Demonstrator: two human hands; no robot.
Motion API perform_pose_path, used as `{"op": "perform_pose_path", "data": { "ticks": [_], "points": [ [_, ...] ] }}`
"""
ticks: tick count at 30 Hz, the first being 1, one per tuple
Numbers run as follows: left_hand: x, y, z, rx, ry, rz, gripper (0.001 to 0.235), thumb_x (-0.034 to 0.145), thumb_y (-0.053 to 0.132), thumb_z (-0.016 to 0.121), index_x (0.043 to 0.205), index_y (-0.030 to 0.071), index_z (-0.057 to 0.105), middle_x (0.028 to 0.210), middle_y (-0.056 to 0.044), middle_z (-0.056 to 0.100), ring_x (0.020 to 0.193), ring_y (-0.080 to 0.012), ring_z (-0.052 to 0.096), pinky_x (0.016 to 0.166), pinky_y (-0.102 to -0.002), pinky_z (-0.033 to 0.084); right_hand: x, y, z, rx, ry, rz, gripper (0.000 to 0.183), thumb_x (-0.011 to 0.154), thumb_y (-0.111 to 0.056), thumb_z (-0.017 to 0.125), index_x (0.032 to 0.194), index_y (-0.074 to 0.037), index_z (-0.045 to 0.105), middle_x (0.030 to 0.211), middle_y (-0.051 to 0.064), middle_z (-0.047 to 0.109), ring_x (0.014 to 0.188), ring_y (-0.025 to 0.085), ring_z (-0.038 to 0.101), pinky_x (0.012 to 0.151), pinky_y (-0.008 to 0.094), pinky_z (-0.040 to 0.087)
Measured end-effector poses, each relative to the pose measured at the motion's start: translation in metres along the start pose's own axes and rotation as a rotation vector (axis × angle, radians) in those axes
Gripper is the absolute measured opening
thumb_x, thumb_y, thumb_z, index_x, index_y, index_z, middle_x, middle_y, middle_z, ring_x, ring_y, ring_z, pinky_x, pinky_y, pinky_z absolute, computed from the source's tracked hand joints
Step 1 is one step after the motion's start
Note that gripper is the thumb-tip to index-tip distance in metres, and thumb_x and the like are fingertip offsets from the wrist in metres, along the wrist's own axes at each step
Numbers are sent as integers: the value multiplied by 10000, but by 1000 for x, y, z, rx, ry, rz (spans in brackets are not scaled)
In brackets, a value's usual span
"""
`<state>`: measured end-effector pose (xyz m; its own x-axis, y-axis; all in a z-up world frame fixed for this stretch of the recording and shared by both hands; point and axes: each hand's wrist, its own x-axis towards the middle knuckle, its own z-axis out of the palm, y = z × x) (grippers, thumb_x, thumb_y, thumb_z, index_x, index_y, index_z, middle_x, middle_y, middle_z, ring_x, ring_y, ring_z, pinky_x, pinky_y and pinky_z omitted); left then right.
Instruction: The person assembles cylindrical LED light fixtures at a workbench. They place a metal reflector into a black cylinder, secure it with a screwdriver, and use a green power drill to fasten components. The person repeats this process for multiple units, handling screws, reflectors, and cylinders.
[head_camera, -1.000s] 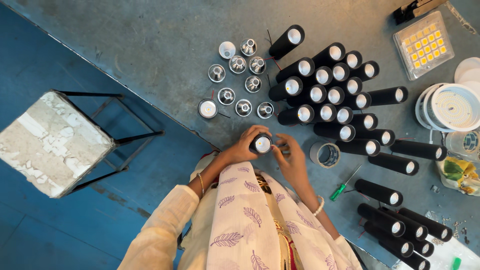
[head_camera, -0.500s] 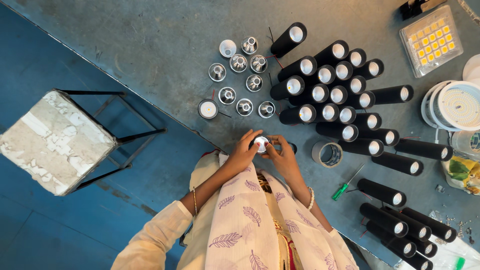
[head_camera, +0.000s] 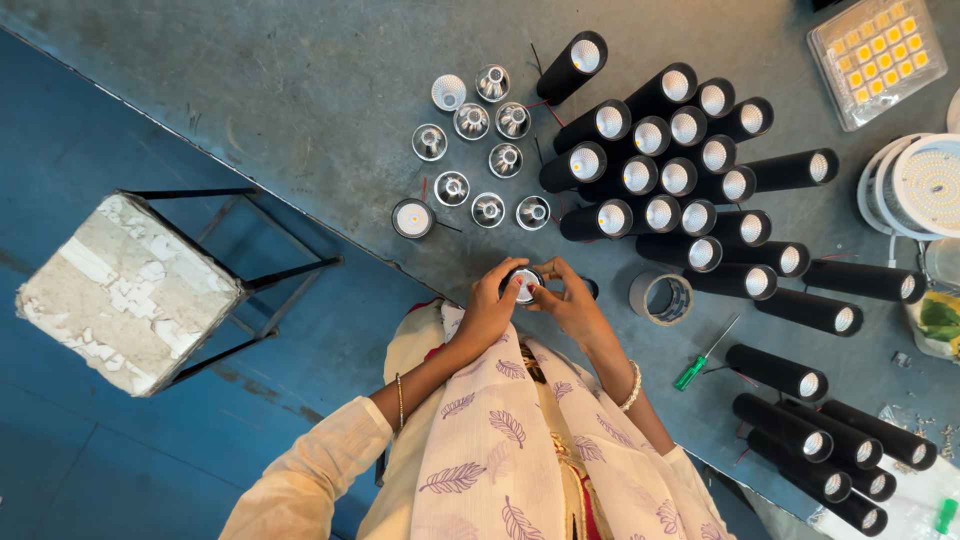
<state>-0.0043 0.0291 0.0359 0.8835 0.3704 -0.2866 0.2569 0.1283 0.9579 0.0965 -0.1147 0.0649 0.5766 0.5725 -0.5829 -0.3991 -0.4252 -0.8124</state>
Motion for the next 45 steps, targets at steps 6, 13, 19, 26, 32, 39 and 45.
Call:
{"op": "perform_pose_path", "data": {
  "ticks": [6,13,19,26,32,39,45],
  "points": [
    [4,-7,-2,-7,-22,-29,349,970,137,570,1292,38,662,1332,-224,669,1281,-342,628,1080,-381,451,0,5,4,13,24,-25,274,983,-56,604,1240,7,530,1205,113,538,1013,178,699,826,289,639],
    [11,-24,-18,-490,-277,5,647,816,80,580,1463,85,579,1532,-192,551,1439,-307,496,1196,-348,350,-13,13,3,-16,135,-81,328,1030,-166,567,1316,-7,563,1182,96,619,964,152,688,821,290,612],
    [19,1,-25,238,-341,354,720,834,186,826,1484,89,533,1503,-152,586,1434,-336,500,1226,-451,277,-12,12,-6,-18,189,-75,381,1068,-316,505,1279,-16,608,1114,61,671,990,134,657,835,308,577],
    [53,29,-1,805,-646,119,747,779,621,721,1317,107,646,1247,-146,735,1136,-325,710,971,-439,551,-10,-2,-26,330,150,52,615,1009,-567,387,1277,-61,610,1176,22,682,1072,132,670,896,328,562],
    [91,14,27,919,-922,-158,986,603,674,683,1474,253,496,1204,-154,700,1049,-344,698,882,-444,542,11,33,-22,672,-40,215,612,1031,-581,456,1264,-34,604,1161,77,687,1042,186,679,890,335,550],
    [80,29,-25,750,-773,-10,836,712,685,771,1290,91,658,1089,-170,763,973,-321,752,860,-423,581,23,77,-40,437,70,70,310,1033,-261,572,1274,-84,654,1040,82,666,842,184,628,745,360,517],
    [26,96,-80,231,-571,212,599,684,258,891,1210,124,638,1082,-85,754,991,-260,752,901,-382,570,33,58,-24,-672,409,-398,349,828,4,639,1176,-16,653,1138,169,603,1073,343,588,942,434,492]
  ]
}}
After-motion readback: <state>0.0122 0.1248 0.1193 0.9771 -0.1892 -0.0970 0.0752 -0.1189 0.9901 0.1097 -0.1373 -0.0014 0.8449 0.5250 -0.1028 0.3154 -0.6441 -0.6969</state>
